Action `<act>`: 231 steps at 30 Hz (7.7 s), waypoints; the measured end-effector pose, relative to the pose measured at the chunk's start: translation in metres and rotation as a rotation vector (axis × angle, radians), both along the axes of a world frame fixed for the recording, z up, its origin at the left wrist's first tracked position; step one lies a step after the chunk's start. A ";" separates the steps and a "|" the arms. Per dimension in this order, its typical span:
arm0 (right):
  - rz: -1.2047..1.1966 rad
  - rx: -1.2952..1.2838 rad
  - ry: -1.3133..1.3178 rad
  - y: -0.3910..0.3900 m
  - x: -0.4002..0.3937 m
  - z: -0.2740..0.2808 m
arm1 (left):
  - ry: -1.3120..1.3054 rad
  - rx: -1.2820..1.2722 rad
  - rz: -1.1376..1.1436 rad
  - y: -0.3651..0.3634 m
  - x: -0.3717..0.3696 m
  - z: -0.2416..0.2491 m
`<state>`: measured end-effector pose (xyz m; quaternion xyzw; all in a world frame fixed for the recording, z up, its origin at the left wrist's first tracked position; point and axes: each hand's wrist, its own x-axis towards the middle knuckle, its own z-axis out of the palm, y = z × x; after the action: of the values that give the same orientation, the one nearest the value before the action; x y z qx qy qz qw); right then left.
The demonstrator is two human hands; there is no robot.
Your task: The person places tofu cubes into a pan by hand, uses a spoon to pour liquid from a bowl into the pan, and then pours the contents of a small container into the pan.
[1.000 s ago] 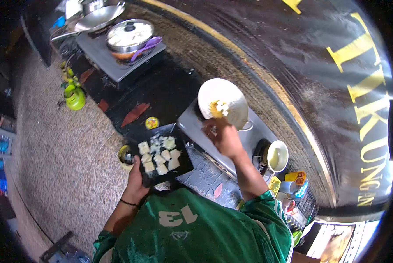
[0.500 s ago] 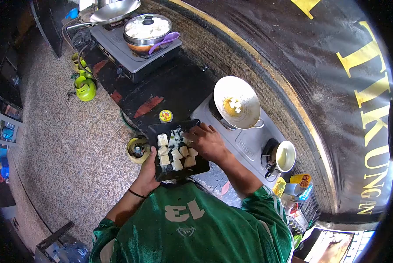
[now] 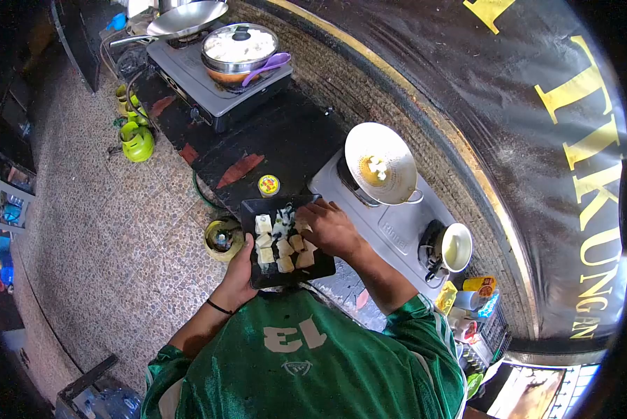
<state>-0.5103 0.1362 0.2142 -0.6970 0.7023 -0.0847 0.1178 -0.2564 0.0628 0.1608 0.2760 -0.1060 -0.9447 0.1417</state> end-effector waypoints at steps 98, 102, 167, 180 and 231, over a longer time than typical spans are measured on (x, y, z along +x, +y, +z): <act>-0.514 0.225 -0.067 -0.013 -0.272 -0.032 | -0.072 0.070 0.134 0.028 -0.045 -0.029; -0.538 0.258 -0.053 -0.036 -0.290 -0.053 | -0.090 0.082 0.187 0.032 -0.035 -0.029; -0.132 -0.221 -0.111 0.032 0.002 0.038 | -0.060 -0.043 0.003 0.021 -0.029 -0.004; -0.431 -0.273 -0.251 0.065 0.063 0.009 | -0.009 -0.097 -0.247 0.008 -0.012 -0.016; -0.553 0.187 -0.065 0.020 0.056 -0.038 | 0.018 -0.083 -0.505 0.014 -0.026 -0.055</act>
<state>-0.4543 0.1558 0.1760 -0.4622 0.8661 -0.0709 0.1766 -0.2823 0.0763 0.1054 0.2263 -0.2091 -0.9474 -0.0867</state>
